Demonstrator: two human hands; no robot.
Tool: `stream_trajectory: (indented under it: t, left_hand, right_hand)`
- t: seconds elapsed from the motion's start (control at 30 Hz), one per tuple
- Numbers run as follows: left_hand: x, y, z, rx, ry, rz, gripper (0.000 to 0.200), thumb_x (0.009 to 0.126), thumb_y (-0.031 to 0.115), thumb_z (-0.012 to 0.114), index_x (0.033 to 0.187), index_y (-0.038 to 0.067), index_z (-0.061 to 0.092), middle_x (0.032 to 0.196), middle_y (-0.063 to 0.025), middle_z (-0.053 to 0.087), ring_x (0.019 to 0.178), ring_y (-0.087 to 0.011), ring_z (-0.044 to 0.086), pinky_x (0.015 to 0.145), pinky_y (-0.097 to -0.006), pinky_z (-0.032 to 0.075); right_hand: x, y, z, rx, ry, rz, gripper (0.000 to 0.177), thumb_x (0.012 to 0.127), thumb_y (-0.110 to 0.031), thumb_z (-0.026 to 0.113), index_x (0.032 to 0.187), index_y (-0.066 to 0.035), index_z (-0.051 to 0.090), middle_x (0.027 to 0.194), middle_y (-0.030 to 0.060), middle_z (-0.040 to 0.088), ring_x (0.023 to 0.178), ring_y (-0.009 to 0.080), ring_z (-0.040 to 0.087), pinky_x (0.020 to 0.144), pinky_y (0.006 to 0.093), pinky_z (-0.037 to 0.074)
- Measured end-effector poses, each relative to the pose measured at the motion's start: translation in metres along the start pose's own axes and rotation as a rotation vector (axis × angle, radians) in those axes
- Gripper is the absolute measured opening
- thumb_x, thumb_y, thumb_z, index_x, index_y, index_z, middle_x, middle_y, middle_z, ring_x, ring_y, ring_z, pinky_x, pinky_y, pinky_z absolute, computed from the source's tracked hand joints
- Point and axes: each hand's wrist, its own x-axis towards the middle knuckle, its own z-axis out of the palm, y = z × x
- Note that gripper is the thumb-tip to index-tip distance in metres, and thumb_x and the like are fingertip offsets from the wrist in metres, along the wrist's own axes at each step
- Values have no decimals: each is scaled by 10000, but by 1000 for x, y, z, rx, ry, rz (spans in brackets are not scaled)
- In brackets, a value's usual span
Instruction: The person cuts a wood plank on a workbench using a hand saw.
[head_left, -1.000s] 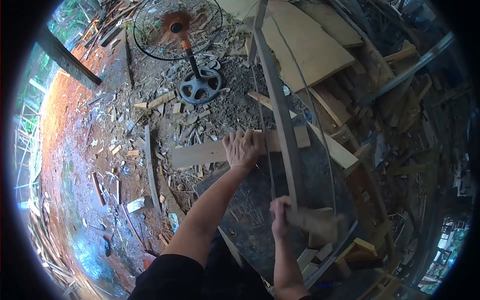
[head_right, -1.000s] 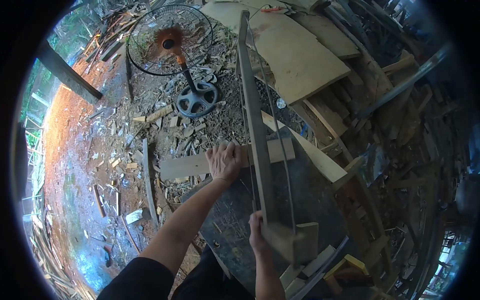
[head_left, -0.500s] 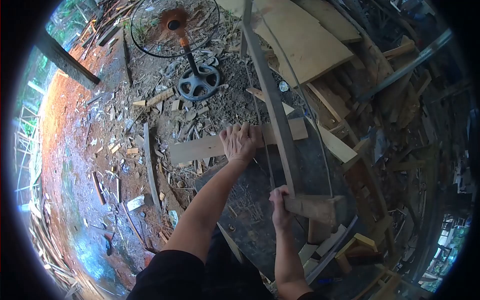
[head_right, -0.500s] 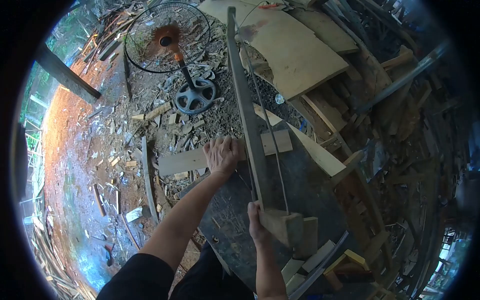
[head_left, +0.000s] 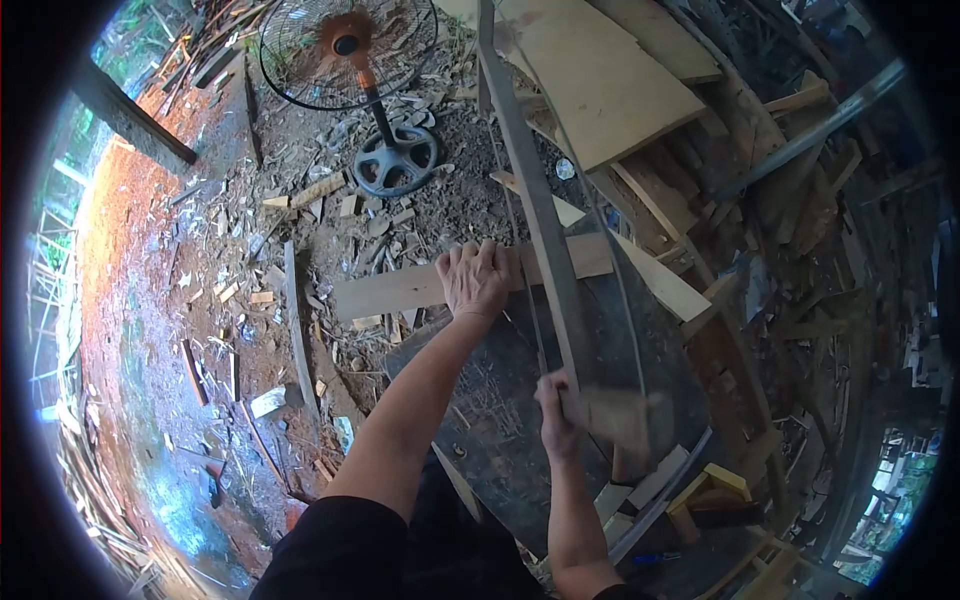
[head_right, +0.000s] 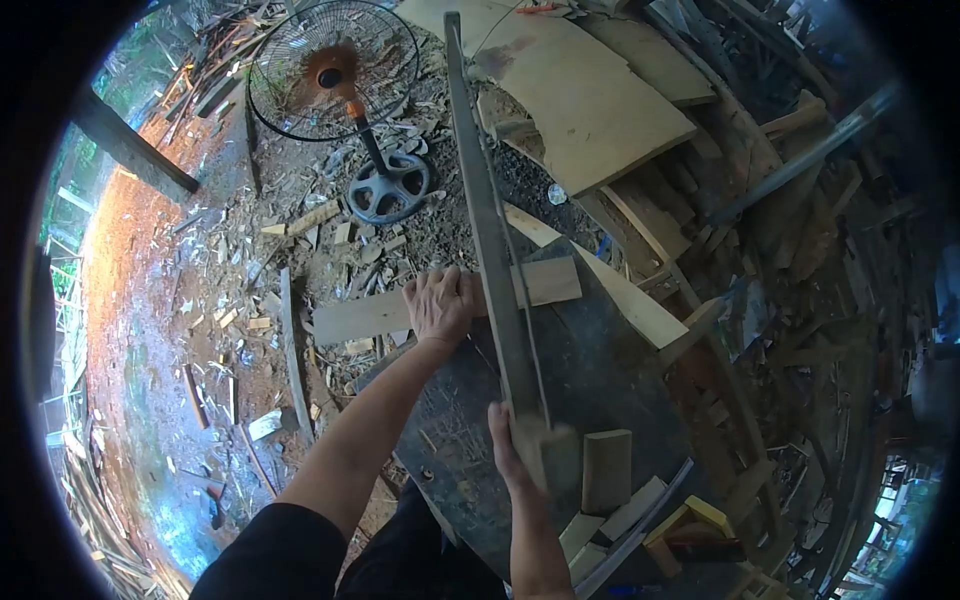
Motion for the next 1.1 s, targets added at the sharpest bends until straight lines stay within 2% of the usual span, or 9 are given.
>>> stream_trajectory:
  t: [0.1,0.17,0.27,0.47,0.67,0.77,0.87,1.03,1.1]
  left_hand:
    - [1,2,2,3,30,8,226,950,309,539,883,128,657,930,-110,647,995,-297,573,984,-467,344]
    - [-1,0,1,9,41,6,225,946,311,542,885,127,655,931,-111,648,996,-296,574,981,-465,345]
    - [0,1,-1,-27,8,-3,219,939,307,543,888,125,653,924,-112,644,998,-298,572,978,-465,346]
    - [0,0,0,-7,-51,-20,251,966,340,511,908,136,646,930,-117,635,1019,-294,567,991,-459,329]
    - [-2,-1,1,-29,4,8,239,950,311,534,877,119,657,934,-111,645,1008,-299,566,984,-462,340]
    - [-1,2,-3,-39,-18,7,238,954,309,532,882,120,659,940,-110,647,1006,-300,566,987,-463,338]
    - [0,0,-3,-29,-22,5,243,956,311,531,882,119,661,943,-112,650,1005,-301,566,989,-465,336]
    - [-1,0,2,-35,27,16,237,951,303,527,880,119,658,934,-115,649,997,-302,569,990,-466,338]
    - [3,0,-2,-37,3,1,232,948,300,527,878,120,657,935,-117,647,997,-303,570,987,-467,340]
  right_hand:
    - [-48,19,-24,-272,29,-26,209,997,-204,557,849,-58,537,765,26,548,713,98,512,649,266,420]
    - [-64,11,-34,-86,30,-291,197,993,-198,561,850,-67,524,782,28,543,694,100,494,637,262,418]
    - [-56,8,-21,28,26,-26,170,987,-180,553,864,-66,524,790,40,540,683,113,486,634,277,423]
    - [-9,3,-9,154,4,41,140,976,-154,541,872,-63,519,762,43,518,681,120,483,650,286,426]
    - [-69,10,-34,114,41,-200,132,968,-164,562,889,-67,520,737,27,511,683,113,488,656,305,439]
    - [-36,7,-15,142,80,62,111,968,-139,567,901,-60,525,741,31,519,695,112,499,682,322,453]
    - [6,2,0,243,110,81,96,969,-106,569,897,-64,521,760,32,524,699,109,497,713,319,455]
    - [-50,-4,-18,219,51,103,93,974,-92,560,896,-66,519,776,38,530,727,116,508,737,305,452]
    - [-65,-4,-27,176,-12,-150,83,982,-98,545,908,-75,515,786,39,525,727,118,500,718,298,445]
